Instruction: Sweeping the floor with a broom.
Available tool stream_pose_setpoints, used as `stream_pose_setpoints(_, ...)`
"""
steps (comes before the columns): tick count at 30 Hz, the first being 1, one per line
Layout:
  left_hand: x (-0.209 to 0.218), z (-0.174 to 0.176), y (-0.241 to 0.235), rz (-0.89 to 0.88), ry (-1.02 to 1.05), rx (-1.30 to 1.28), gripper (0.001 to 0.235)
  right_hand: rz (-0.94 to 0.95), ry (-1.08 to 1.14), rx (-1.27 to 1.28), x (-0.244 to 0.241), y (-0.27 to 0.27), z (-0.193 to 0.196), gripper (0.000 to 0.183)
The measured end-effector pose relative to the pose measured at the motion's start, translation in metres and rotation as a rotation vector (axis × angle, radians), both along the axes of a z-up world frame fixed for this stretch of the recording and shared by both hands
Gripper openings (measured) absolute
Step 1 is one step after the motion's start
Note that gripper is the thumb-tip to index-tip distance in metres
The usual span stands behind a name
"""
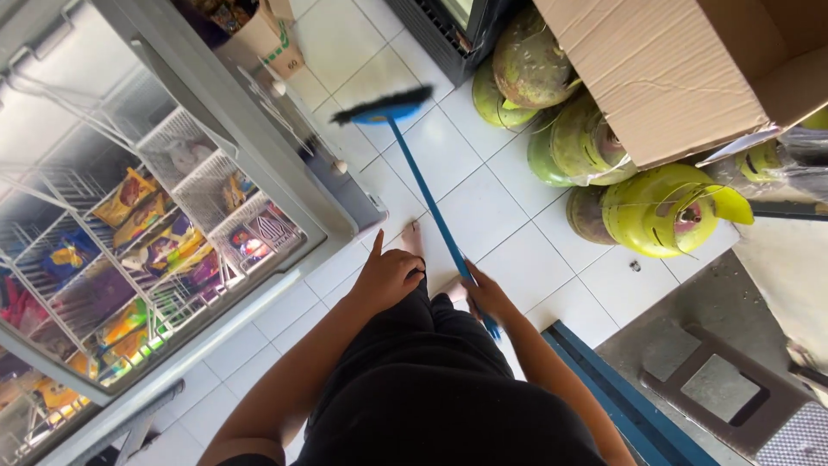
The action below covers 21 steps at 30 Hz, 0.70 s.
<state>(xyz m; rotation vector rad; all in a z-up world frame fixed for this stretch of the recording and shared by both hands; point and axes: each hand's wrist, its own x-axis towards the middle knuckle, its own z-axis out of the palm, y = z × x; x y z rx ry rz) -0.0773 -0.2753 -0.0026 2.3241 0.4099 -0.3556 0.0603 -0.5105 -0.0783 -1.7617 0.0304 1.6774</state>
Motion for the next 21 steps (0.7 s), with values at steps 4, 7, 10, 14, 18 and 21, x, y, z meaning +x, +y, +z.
stream_pose_setpoints(4, 0.004, 0.012, -0.014, -0.066, 0.094, 0.032, 0.015, 0.068, -0.128, -0.004, 0.004, 0.005, -0.057, 0.063)
stream_pose_setpoints(7, 0.006, 0.007, -0.021, -0.058, 0.076, 0.013, 0.016, 0.187, -0.23, -0.131, -0.006, -0.078, -0.07, 0.061)
stream_pose_setpoints(10, 0.005, -0.001, -0.032, -0.054, 0.076, 0.02, 0.016, 0.337, -0.414, -0.255, -0.049, -0.216, -0.108, 0.061)
stream_pose_setpoints(14, 0.011, -0.006, -0.044, -0.096, 0.016, 0.043, 0.018, 0.377, -0.604, -0.299, -0.093, -0.334, -0.077, 0.068)
stream_pose_setpoints(18, 0.028, 0.004, -0.066, -0.166, 0.074, 0.06, 0.017, 0.215, -0.548, -0.274, -0.109, -0.329, 0.003, 0.069)
stream_pose_setpoints(21, 0.037, -0.012, -0.089, -0.206, -0.055, 0.089, 0.014, 0.159, -0.542, -0.242, -0.101, -0.299, 0.017, 0.068)
